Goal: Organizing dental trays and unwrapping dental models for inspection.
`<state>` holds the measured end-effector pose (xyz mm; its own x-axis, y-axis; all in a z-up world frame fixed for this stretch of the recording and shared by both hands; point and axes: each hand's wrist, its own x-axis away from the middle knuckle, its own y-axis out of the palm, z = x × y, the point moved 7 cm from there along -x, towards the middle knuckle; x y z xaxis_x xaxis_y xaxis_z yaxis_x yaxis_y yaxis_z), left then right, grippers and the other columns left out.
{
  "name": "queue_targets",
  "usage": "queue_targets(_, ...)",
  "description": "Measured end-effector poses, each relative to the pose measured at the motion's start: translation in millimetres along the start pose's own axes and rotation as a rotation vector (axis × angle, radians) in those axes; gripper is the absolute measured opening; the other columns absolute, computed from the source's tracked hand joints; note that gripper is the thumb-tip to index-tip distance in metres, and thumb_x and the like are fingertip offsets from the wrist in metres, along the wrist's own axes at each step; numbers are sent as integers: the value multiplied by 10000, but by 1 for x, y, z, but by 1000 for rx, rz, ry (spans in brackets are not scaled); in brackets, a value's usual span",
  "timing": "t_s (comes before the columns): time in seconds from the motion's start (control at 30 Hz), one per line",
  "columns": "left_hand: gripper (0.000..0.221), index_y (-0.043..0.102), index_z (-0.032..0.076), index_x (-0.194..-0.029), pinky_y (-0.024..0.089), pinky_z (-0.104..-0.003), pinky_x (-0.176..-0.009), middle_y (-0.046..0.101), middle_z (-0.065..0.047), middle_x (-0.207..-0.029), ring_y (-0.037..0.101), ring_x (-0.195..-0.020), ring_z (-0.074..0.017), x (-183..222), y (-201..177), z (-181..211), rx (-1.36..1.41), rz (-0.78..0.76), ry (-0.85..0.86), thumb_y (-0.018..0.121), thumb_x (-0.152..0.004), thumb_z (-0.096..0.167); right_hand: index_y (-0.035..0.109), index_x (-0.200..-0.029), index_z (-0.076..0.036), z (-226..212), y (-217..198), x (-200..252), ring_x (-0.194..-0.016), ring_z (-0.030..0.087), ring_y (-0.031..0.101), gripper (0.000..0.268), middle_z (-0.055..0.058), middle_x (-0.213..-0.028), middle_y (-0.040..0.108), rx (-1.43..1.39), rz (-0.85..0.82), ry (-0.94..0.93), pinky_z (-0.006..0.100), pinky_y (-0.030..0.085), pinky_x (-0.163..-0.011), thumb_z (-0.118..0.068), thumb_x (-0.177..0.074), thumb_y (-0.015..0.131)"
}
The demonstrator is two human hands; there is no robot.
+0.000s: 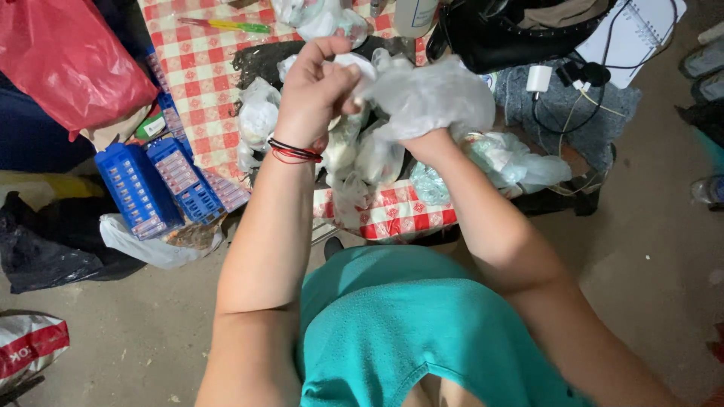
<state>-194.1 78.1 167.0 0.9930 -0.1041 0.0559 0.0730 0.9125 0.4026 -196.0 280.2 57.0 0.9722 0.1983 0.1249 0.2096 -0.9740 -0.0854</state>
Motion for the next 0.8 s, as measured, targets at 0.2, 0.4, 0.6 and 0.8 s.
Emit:
queue_targets(0.2, 207, 529, 189, -973, 389, -230, -722, 510, 47, -912, 457, -804, -91, 16, 31, 0, -413, 20, 501, 703, -916, 93, 762, -944, -161, -36, -35, 11, -851, 114, 716, 143, -17, -903, 771, -178, 269, 27, 267, 572, -752, -128, -983, 628)
queue_targets(0.4, 268, 719, 140, -1088, 539, -179, -691, 586, 87, -827, 552, -730, -13, 11, 52, -85, -363, -68, 142, 748, -850, 22, 539, -1292, -35, -70, -41, 40, -1185, 465, 627, 612, 246, -1175, 637, 302, 247, -396, 567, 486, -1051, -91, -740, 799)
queue_targets(0.6, 243, 662, 76, -1122, 423, -232, -403, 559, -24, -637, 504, -429, -100, 6, 10, -78, -29, -77, 4, 638, -899, -17, 536, -1115, -136, -47, -94, 89, -900, 451, 706, 484, 103, -1118, 581, 733, 627, -315, 555, 615, -723, -89, -728, 824)
queue_targets(0.8, 179, 639, 66, -910, 503, -317, -825, 636, -77, -843, 632, -801, -230, 104, 44, 4, -529, -125, 758, 795, -878, 147, 730, -845, -257, -15, -100, 119, -816, 217, 637, 171, -39, -921, 613, 1059, 647, -926, 319, 555, -756, -192, -809, 885)
